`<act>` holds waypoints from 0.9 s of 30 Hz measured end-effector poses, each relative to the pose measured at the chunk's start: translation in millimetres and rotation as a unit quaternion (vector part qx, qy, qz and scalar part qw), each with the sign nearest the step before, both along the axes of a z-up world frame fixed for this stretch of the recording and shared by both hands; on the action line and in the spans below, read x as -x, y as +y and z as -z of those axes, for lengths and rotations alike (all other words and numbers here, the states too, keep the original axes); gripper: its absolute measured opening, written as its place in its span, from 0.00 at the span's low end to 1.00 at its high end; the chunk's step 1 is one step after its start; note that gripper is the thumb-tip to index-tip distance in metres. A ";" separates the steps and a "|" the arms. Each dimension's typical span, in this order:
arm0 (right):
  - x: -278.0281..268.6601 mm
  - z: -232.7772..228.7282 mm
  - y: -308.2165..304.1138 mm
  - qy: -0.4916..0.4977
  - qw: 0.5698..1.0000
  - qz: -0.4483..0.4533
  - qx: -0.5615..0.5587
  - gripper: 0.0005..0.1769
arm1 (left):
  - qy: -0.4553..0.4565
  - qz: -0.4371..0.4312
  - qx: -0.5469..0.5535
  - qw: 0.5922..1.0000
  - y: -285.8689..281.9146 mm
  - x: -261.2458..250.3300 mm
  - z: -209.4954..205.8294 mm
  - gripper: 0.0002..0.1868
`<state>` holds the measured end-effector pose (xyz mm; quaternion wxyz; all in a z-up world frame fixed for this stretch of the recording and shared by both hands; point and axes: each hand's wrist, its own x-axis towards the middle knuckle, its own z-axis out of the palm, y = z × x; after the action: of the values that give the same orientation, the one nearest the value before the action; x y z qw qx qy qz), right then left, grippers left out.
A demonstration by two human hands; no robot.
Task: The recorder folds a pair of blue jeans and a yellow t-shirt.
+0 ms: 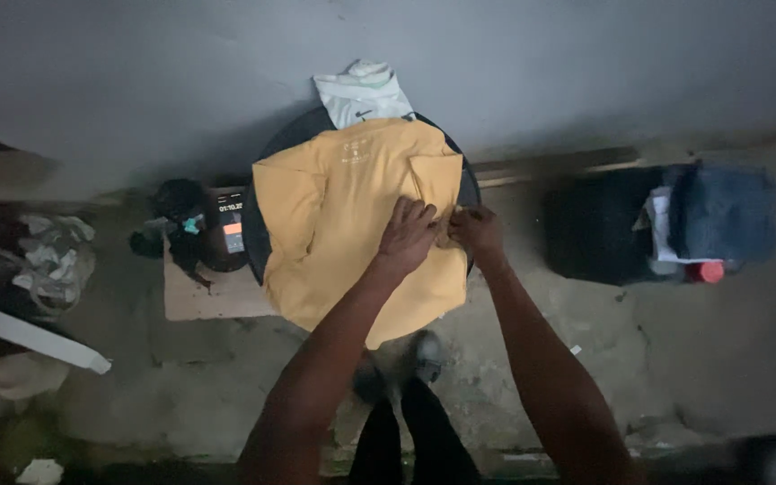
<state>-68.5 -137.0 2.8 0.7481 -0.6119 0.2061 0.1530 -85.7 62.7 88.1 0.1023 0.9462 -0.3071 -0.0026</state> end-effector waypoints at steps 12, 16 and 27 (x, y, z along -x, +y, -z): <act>-11.5 36.6 0.1 -0.197 0.926 -0.225 0.230 0.15 | 0.049 -0.054 0.114 0.991 17.6 26.6 -41.9 0.23; -3.8 -35.1 25.3 -0.131 0.991 0.036 -0.008 0.02 | -0.002 -0.011 0.157 0.988 19.0 22.2 -29.0 0.28; -12.3 -179.8 177.2 -0.324 0.913 0.069 0.240 0.10 | 0.182 -0.174 0.509 0.823 110.5 13.6 -60.6 0.22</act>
<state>-56.2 40.2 182.6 0.6135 -0.7731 0.0246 -0.1591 -99.3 173.2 148.7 0.6222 0.7797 -0.0709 0.0002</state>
